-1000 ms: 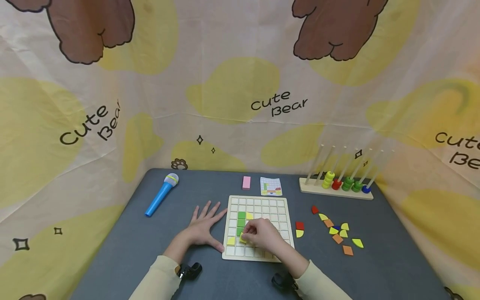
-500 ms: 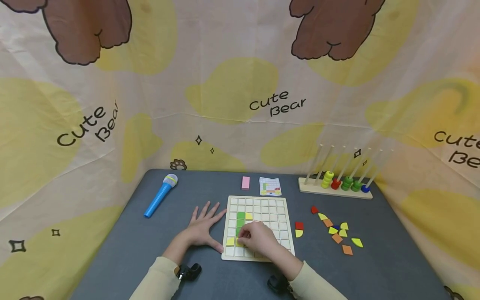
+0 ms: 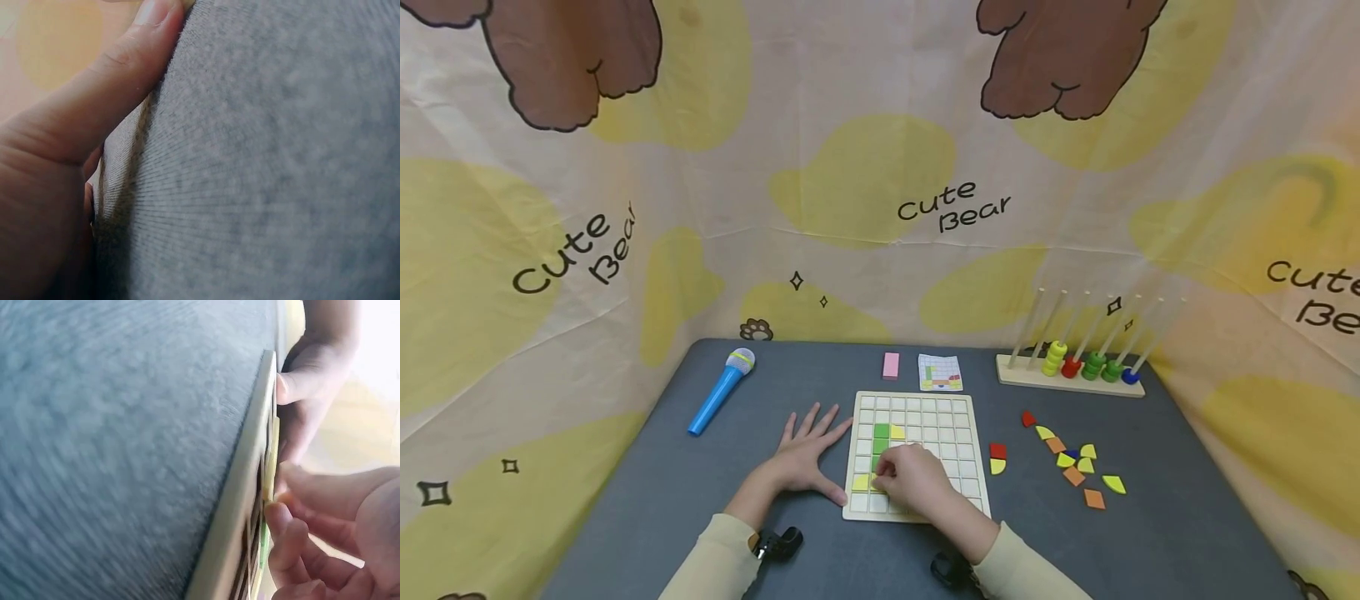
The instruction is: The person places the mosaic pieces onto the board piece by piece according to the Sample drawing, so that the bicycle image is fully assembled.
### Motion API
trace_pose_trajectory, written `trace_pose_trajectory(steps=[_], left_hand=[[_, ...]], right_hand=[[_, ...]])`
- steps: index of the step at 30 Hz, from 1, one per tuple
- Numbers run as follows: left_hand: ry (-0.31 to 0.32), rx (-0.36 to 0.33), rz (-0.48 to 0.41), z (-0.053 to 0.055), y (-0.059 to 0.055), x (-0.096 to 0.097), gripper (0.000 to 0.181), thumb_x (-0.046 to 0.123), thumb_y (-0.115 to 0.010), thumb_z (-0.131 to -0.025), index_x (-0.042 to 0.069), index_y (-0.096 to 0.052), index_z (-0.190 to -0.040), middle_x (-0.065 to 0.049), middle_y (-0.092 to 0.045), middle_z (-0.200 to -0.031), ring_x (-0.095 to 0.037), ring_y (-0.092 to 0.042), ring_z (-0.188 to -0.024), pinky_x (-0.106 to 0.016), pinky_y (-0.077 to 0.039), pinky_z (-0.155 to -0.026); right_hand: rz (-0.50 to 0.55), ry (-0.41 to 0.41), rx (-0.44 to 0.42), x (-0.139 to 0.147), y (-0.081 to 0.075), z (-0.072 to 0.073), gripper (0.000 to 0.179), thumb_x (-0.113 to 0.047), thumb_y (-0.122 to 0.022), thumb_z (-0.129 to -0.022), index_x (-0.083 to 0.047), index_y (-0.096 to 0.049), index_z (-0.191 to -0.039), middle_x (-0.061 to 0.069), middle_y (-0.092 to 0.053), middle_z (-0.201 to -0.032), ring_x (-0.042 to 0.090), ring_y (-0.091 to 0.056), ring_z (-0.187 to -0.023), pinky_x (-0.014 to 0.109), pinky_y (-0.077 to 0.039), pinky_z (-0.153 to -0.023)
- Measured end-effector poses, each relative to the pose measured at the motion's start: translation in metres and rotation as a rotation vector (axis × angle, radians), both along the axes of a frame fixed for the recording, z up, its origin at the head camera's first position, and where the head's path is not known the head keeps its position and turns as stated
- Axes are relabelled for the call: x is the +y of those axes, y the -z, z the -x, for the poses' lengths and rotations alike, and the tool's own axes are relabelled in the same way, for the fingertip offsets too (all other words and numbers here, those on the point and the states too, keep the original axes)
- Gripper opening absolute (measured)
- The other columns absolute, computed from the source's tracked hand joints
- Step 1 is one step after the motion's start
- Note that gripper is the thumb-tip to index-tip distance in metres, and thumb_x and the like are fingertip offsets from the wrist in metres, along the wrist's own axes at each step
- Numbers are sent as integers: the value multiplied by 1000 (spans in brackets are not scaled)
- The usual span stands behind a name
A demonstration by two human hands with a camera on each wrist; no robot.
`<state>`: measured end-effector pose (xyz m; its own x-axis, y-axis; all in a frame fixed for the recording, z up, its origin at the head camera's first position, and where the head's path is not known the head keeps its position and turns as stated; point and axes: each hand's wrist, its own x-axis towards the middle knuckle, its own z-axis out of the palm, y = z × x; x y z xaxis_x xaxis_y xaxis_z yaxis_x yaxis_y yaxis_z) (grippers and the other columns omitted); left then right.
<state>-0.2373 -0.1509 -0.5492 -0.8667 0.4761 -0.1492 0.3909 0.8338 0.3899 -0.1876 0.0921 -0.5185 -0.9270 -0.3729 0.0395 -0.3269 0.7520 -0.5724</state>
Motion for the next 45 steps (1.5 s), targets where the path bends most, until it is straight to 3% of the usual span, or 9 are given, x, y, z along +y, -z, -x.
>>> trace_pose_trajectory(steps=[7,16,22,28,34,40,45], left_hand=[[8,-8,-4,2,4,-1,133,83,-79,-52,35,-21,-162,-1,-7,-171,-37,7,-157,-67,10,-119],[11,-4,-9,3,3,-2,134,83,-80,-51,34,-21,-162,-1,-8,-171,-37,6,-157,-68,9,-119],[10,-9,-13,2,0,-1,135,82,-80,-52,33,-21,-162,-2,-9,-171,-37,6,-157,-68,9,-119],[13,-10,-19,0,-2,-1,134,81,-81,-52,32,-22,-162,-3,-9,-171,-39,5,-157,-68,9,-118],[5,-13,-14,0,-1,-1,133,81,-81,-52,33,-22,-162,-2,-9,-171,-38,5,-157,-68,9,-118],[2,-23,-20,0,-1,-1,133,81,-81,-52,33,-23,-162,-3,-8,-171,-39,6,-157,-68,10,-118],[4,-30,-2,0,0,-1,134,82,-80,-52,34,-21,-162,-1,-6,-172,-37,8,-157,-67,11,-119]], right_hand=[[56,35,14,23,-17,4,8,-25,-77,-89,-24,-75,-83,-16,-62,-71,3,-53,-64,23,-44,-58],[106,160,25,63,-49,4,4,-25,-80,-87,-23,-77,-87,-14,-67,-78,8,-54,-67,26,-46,-60],[128,234,9,93,-55,6,6,-19,-82,-86,-20,-78,-90,-9,-68,-79,12,-55,-70,27,-47,-61],[124,248,-10,119,-48,8,12,-18,-80,-87,-13,-77,-97,-5,-69,-82,12,-57,-72,25,-50,-61],[113,240,-16,143,-30,8,14,-13,-80,-86,-11,-77,-100,-3,-70,-84,13,-57,-73,23,-50,-59],[7,128,-22,169,-6,8,20,-11,-81,-84,-17,-78,-103,-8,-69,-90,9,-55,-76,22,-51,-67],[-47,42,-63,183,5,9,21,-10,-80,-85,-19,-78,-105,-9,-64,-89,6,-52,-75,21,-47,-65]])
